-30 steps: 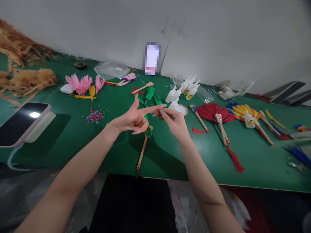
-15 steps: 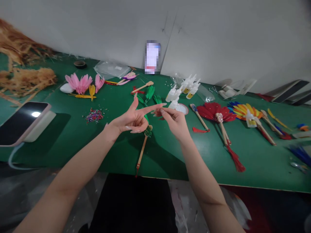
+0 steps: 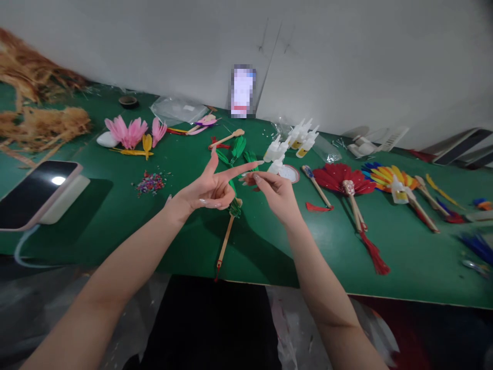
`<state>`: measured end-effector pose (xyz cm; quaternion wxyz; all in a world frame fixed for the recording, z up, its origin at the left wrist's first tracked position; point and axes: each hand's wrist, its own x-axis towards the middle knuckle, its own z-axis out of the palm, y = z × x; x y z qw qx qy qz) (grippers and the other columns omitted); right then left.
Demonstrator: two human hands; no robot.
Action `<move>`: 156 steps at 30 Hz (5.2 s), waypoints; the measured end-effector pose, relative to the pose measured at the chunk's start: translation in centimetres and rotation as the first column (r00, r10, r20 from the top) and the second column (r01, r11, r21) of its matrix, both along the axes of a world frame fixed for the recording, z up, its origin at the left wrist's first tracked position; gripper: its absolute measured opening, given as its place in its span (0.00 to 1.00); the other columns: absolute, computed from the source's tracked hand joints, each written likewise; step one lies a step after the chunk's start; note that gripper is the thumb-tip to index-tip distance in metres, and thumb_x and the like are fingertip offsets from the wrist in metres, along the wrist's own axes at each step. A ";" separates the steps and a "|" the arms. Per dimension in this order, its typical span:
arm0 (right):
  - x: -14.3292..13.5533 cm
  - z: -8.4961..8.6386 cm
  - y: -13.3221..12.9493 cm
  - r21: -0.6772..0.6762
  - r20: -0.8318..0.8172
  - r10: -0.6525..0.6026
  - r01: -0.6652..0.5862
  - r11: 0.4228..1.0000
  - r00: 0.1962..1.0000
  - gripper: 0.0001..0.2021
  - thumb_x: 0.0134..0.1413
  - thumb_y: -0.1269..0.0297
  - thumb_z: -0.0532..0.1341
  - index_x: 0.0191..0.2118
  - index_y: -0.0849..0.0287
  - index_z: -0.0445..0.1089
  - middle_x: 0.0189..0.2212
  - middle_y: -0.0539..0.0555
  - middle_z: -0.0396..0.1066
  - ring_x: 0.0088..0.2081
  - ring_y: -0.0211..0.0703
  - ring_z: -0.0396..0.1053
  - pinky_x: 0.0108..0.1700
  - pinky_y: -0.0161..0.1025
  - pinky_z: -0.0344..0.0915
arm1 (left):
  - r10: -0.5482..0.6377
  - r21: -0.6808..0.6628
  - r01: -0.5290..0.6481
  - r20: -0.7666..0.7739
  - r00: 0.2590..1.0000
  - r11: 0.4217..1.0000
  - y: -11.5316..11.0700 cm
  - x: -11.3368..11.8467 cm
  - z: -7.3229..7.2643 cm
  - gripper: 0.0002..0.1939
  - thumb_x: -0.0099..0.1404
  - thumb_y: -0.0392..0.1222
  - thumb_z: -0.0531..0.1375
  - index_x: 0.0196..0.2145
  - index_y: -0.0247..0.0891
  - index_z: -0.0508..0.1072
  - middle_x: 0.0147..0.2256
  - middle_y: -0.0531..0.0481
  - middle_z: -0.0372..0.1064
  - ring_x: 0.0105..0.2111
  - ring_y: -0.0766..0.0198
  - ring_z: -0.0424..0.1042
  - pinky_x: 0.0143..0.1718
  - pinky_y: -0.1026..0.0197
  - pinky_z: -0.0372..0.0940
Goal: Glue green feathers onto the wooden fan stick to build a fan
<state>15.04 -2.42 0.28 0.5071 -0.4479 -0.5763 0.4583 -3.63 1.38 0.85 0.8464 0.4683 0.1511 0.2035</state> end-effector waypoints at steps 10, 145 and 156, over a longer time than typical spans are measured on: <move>-0.2 -0.3 0.0 0.008 0.025 0.023 -0.024 1.000 0.999 0.12 0.56 0.57 0.59 0.38 0.56 0.76 0.36 0.53 0.79 0.40 0.42 0.75 0.41 0.42 0.72 | 0.054 0.121 -0.049 -0.039 0.998 0.991 0.3 -0.1 0.2 0.52 0.57 0.72 0.24 0.65 0.35 0.49 0.09 0.57 0.57 0.06 0.71 0.44 0.13 0.64 0.42; 0.1 -5.8 -4.2 0.322 0.761 -0.195 -0.099 0.942 0.619 0.32 0.55 0.47 0.58 0.63 0.54 0.55 0.62 0.63 0.55 0.63 0.56 0.53 0.60 0.56 0.58 | 0.828 0.904 -0.100 -0.331 0.452 0.416 4.9 0.5 -5.2 0.13 0.55 0.50 0.63 0.23 0.37 0.74 0.29 0.46 0.71 0.31 0.60 0.68 0.35 0.55 0.64; -0.7 -6.3 -4.8 0.318 0.862 -0.192 -0.206 0.925 0.469 0.34 0.56 0.44 0.54 0.62 0.60 0.57 0.66 0.65 0.48 0.67 0.55 0.44 0.64 0.56 0.50 | 0.845 0.908 -0.013 -0.383 0.373 0.418 4.9 0.4 -5.1 0.12 0.55 0.50 0.64 0.29 0.38 0.79 0.30 0.46 0.67 0.36 0.55 0.67 0.44 0.49 0.61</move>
